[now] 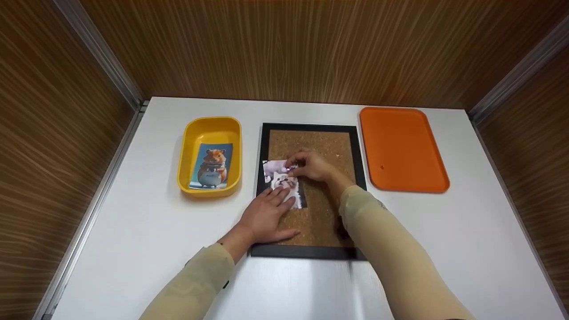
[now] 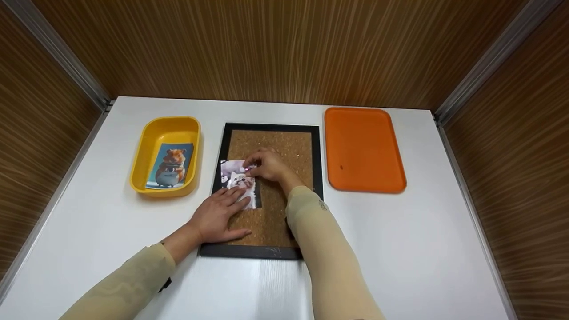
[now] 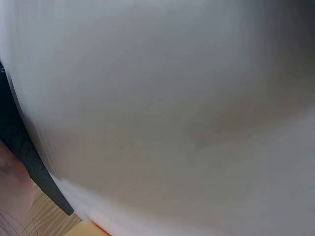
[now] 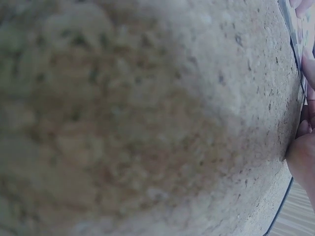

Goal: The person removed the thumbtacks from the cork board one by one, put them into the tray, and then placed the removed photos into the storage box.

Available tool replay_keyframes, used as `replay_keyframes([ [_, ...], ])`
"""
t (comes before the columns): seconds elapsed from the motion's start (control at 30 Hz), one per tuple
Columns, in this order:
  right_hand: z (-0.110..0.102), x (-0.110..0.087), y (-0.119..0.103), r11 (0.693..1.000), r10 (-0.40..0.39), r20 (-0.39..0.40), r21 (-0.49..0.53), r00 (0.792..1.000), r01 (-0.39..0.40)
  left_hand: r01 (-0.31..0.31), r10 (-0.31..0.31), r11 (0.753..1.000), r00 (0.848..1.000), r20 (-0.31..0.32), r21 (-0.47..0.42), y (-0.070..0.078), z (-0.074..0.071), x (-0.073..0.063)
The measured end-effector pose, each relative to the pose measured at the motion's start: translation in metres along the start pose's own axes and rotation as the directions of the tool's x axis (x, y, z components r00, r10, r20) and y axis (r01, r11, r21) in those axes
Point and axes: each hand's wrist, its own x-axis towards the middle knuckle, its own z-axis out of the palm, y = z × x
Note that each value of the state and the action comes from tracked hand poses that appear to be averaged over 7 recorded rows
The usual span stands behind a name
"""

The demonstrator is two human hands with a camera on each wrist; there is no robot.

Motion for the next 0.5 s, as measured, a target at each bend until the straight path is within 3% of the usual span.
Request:
replay_keyframes([
  [0.5, -0.0005, 0.0019, 0.0007, 1.0, 0.008, 0.023, -0.023, 1.0, -0.008, 0.013, -0.013, 1.0, 1.0, 0.028, -0.002, 0.0006, -0.0014, 0.0002],
])
